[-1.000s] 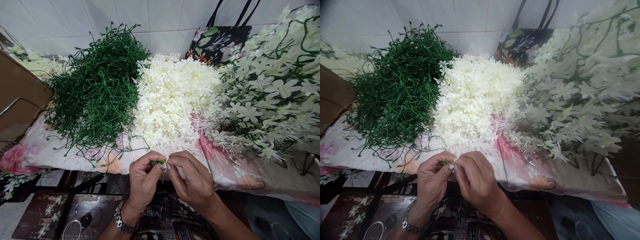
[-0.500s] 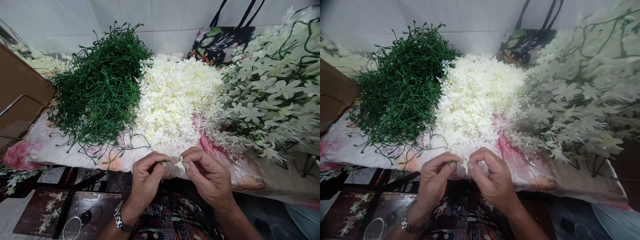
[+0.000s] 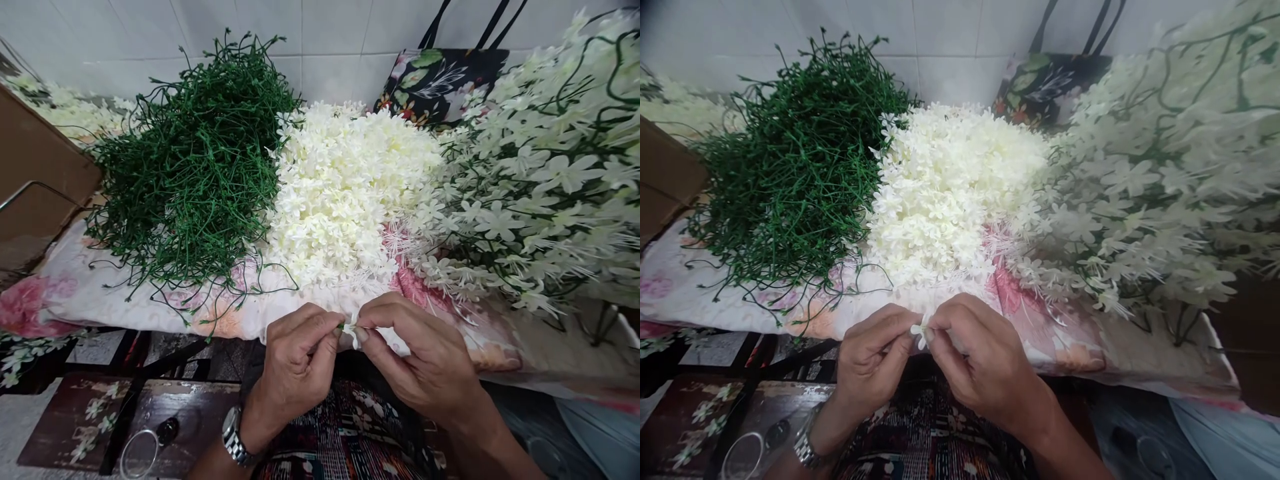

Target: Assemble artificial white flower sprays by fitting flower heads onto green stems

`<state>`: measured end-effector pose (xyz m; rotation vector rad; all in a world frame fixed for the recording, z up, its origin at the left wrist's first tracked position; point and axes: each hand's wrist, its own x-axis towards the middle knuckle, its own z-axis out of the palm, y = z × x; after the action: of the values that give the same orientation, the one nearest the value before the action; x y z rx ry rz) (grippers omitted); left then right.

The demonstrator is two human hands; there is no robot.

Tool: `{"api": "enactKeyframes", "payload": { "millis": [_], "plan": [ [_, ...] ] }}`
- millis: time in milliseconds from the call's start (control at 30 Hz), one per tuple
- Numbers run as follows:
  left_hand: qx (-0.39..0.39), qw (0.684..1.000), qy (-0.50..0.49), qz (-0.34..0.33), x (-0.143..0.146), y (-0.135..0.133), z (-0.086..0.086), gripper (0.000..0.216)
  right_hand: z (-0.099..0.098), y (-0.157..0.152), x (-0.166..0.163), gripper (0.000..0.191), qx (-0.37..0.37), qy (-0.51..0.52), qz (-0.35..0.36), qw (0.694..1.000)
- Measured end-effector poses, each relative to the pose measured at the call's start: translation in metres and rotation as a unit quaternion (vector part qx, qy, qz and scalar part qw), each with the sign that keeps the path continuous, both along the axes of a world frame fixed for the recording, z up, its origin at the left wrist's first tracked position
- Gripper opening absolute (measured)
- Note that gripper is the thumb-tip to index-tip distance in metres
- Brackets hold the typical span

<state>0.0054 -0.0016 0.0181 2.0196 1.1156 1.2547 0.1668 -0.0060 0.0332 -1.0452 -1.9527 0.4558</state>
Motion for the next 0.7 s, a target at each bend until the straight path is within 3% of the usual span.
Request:
{"api": "enactKeyframes", "payload": {
  "millis": [167, 700],
  "plan": [
    [0.023, 0.997, 0.075, 0.016, -0.001, 0.002, -0.001, 0.024, -0.002, -0.001, 0.002, 0.013, 0.004, -0.002, -0.016, 1.0],
    [0.01, 0.994, 0.103, -0.023, 0.001, 0.008, -0.005, 0.024, -0.012, 0.005, 0.003, 0.013, 0.007, -0.013, -0.025, 1.0]
  ]
}}
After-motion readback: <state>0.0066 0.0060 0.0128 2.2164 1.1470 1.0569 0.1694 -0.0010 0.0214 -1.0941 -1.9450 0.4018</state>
